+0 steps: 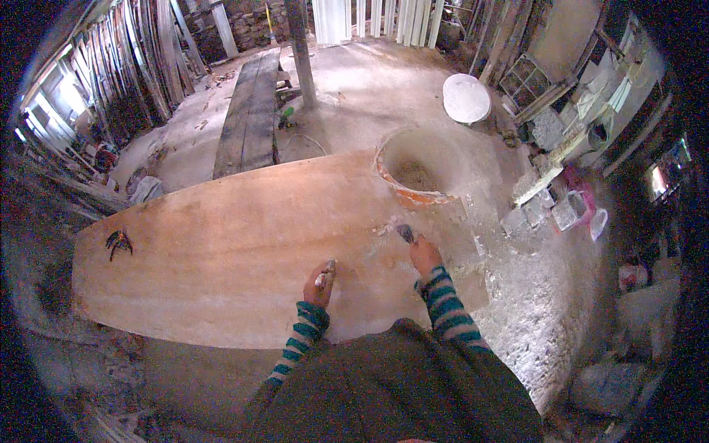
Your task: The person applies a white paste to a large wooden board using a putty knife and a small scraper. They repeatedly scoop material from a bucket and spread it across the surface, smoothing and leveling the paste. The person occasionally wipes the board with a cloth and adjusts the bucket's position.
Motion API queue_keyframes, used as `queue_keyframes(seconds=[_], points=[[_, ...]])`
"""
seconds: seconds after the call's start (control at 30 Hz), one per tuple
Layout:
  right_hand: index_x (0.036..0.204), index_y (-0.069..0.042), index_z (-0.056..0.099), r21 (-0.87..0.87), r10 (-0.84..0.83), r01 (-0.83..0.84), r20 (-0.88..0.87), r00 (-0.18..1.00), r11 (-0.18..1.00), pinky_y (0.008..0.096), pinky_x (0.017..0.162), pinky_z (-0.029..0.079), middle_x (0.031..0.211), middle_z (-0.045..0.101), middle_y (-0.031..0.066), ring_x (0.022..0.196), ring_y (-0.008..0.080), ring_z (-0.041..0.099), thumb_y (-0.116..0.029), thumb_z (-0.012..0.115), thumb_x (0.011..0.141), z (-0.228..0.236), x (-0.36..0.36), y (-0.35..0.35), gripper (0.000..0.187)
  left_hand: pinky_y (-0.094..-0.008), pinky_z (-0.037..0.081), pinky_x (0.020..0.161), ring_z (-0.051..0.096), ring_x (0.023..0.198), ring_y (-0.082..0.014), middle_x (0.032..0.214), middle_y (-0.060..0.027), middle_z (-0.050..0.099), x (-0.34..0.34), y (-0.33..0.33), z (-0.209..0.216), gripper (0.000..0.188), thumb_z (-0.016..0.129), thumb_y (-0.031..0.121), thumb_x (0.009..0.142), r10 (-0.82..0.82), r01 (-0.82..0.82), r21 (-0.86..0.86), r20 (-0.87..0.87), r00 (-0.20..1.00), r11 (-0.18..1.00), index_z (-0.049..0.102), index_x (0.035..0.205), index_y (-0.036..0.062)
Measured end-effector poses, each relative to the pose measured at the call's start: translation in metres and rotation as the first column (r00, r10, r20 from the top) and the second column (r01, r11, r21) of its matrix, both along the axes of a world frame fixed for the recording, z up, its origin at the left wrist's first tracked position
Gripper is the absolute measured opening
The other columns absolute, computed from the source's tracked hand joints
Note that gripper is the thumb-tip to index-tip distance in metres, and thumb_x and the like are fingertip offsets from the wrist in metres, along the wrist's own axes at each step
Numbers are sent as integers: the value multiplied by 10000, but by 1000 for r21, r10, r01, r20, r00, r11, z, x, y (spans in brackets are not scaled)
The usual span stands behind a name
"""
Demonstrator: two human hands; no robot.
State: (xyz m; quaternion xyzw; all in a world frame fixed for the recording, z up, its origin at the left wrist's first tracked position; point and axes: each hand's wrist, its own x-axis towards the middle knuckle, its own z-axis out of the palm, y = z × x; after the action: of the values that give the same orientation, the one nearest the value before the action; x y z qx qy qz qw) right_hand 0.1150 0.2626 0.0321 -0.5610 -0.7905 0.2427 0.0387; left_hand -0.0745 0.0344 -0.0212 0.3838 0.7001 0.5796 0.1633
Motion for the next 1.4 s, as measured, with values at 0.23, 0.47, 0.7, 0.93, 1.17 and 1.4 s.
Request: queue_keyframes(seconds=[0.23, 0.47, 0.7, 0.93, 1.17, 1.4], points=[[1010, -22, 538, -4, -27, 27, -131, 991, 1000, 453, 735, 467, 865, 610, 216, 838, 391, 584, -229, 469, 823, -18, 3, 0, 287, -300, 455, 824, 574, 956, -191, 1075, -117, 589, 5, 1, 6, 162, 553, 131, 846, 40, -32, -66, 121, 992, 997, 571, 987, 53], [1067, -76, 522, 159, 169, -141, -183, 968, 977, 479, 658, 456, 817, 601, 224, 754, 407, 576, -258, 457, 840, -25, 28, -14, 298, -311, 442, 844, 556, 1010, -235, 1104, -127, 578, 3, 1, 15, 135, 543, 132, 843, 29, -19, -52, 213, 977, 998, 574, 947, 51], [1160, -114, 477, -89, 109, -117, -85, 990, 989, 489, 662, 463, 852, 612, 199, 770, 390, 588, -293, 437, 853, 17, 25, -65, 357, -326, 440, 846, 553, 1010, -237, 1096, -143, 573, 3, -2, 14, 142, 548, 154, 842, 41, -36, -61, 86, 995, 997, 571, 953, 69], [1029, -91, 520, -128, 92, -118, -191, 977, 985, 499, 665, 451, 848, 605, 212, 770, 413, 572, -271, 461, 837, 26, -29, -21, 269, -322, 456, 815, 576, 942, -225, 1051, -117, 586, -2, -2, 7, 138, 545, 147, 848, 14, -12, -12, 201, 980, 1000, 562, 960, 69], [1082, -94, 532, -23, 185, -190, -152, 971, 981, 467, 748, 455, 908, 610, 190, 850, 395, 572, -293, 465, 841, -1, 34, -76, 319, -318, 447, 828, 564, 962, -228, 1076, -120, 580, 6, -3, 6, 187, 561, 135, 827, 50, -53, 19, 158, 986, 998, 555, 998, 60], [1137, -79, 515, -61, 197, -209, -162, 967, 976, 456, 756, 454, 960, 599, 190, 868, 388, 568, -271, 461, 843, 1, -31, -39, 355, -327, 418, 882, 527, 1058, -230, 1138, -137, 552, 3, -5, 1, 204, 561, 66, 798, -6, 3, 19, 168, 986, 1000, 559, 1002, 68]])
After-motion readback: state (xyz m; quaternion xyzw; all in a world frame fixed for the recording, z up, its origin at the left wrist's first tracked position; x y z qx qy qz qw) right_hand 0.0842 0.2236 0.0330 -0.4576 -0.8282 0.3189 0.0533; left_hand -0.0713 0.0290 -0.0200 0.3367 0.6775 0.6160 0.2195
